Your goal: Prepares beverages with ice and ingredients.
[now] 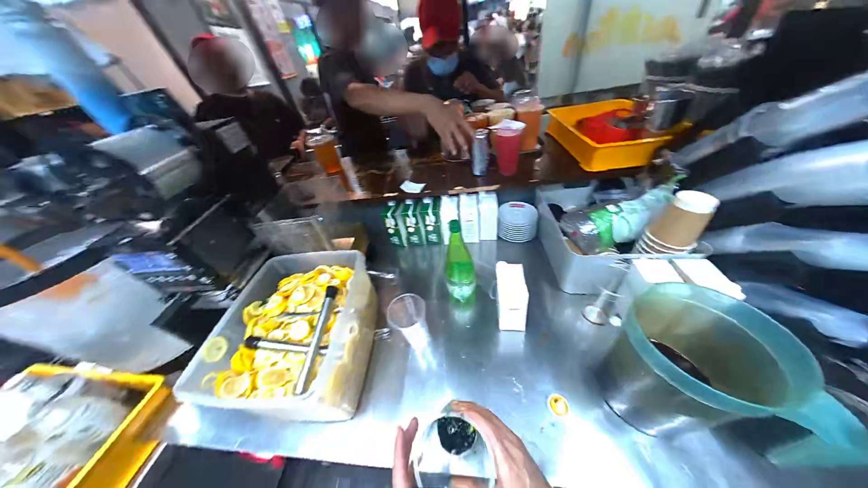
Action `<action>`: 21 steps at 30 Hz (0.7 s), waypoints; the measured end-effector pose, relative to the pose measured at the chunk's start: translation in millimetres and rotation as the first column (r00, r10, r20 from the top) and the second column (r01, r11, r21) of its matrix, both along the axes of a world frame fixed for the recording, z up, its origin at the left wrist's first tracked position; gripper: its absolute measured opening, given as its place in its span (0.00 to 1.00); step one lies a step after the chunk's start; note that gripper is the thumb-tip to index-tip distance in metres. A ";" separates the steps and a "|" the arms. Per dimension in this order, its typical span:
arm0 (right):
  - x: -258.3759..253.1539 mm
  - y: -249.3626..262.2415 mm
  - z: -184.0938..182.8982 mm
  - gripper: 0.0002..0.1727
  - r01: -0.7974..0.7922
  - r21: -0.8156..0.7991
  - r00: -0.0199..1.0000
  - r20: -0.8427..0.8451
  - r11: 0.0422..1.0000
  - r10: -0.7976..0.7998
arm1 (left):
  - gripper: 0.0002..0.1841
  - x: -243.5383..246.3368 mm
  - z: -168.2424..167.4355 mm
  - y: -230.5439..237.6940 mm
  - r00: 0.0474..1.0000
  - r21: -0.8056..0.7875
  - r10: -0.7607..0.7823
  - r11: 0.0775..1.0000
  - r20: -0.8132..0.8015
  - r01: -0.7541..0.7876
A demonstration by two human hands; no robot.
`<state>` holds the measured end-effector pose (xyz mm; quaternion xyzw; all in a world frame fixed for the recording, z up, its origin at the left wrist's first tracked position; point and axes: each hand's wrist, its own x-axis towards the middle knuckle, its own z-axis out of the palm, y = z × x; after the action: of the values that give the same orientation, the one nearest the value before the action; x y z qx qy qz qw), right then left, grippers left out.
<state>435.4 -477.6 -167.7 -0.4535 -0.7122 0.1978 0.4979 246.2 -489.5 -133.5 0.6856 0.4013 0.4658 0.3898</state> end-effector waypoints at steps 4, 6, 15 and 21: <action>-44.5 -1.0 34.6 0.47 -0.045 -0.023 0.999 -0.007 0.999 0.045 | 0.71 -19.0 24.9 12.1 0.981 0.111 0.046 0.991 0.188 -0.068; -63.5 4.0 46.4 0.48 -0.076 -0.059 0.997 -0.032 0.995 0.074 | 0.68 -36.9 36.1 23.2 0.966 0.097 0.044 0.993 0.253 -0.071; -81.6 16.5 39.5 0.28 -0.040 -0.342 0.982 -0.188 0.939 -0.027 | 0.64 -130.6 66.7 116.3 0.769 -0.034 -0.157 0.974 0.620 0.226; -39.3 -45.0 -22.7 0.16 0.271 -0.627 0.947 0.038 0.730 -0.319 | 0.60 -125.7 88.5 169.5 0.698 0.025 -0.300 0.927 0.651 0.375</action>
<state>396.1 -522.6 -190.3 -0.6925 -0.5064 0.3571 0.3695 120.4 -320.0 -45.0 0.5231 0.1351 0.5700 0.6190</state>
